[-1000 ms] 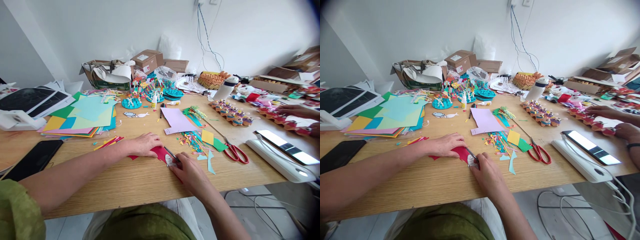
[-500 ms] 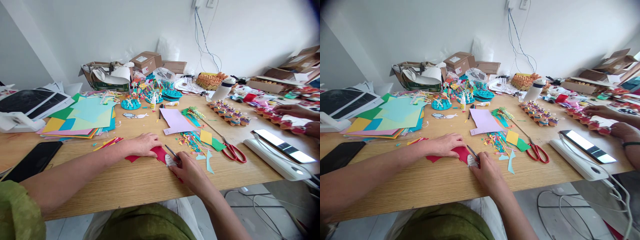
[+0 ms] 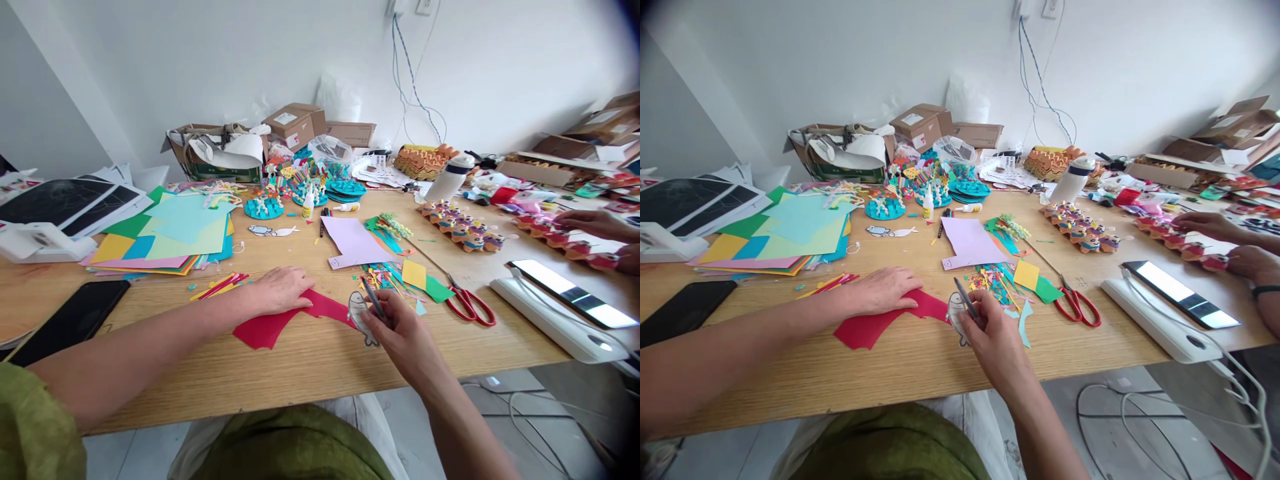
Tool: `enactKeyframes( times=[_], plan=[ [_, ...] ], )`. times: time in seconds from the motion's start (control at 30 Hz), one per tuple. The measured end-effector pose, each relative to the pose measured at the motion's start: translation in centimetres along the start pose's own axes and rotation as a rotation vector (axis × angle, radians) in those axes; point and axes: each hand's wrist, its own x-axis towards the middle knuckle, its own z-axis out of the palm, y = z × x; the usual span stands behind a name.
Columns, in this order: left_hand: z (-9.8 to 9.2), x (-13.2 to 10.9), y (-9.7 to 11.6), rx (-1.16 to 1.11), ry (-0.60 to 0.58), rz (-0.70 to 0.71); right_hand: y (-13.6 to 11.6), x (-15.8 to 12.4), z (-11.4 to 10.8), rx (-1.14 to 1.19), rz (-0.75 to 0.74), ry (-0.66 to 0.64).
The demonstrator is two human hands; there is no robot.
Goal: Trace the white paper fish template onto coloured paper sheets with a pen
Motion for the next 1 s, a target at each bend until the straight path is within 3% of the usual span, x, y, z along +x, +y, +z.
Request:
enactKeyframes(
  times=[0.2, 0.37, 0.43, 0.53, 0.8, 1.0],
  plan=[
    [0.6, -2.7, -1.2, 0.005, -0.01, -0.106, 0.5, -0.4, -0.3, 0.107, 0.043, 0.012],
    [0.1, -6.7, -1.9, -0.117, -0.062, 0.106, 0.5, -0.4, -0.3, 0.092, 0.039, -0.011],
    [0.2, -8.2, -2.0, -0.163, -0.113, 0.118, 0.6, -0.3, -0.2, 0.095, 0.044, -0.031],
    [1.0, -9.7, -1.7, -0.176, -0.076, 0.066, 0.5, -0.1, 0.0, 0.078, 0.049, -0.056],
    [4.0, -10.4, 0.5, 0.016, 0.096, -0.126, -0.7, 0.1, 1.0, 0.183, 0.04, -0.15],
    [4.5, -9.9, 0.9, 0.05, 0.173, -0.165, -1.3, -0.2, 1.8, 0.211, 0.071, -0.233]
  ],
)
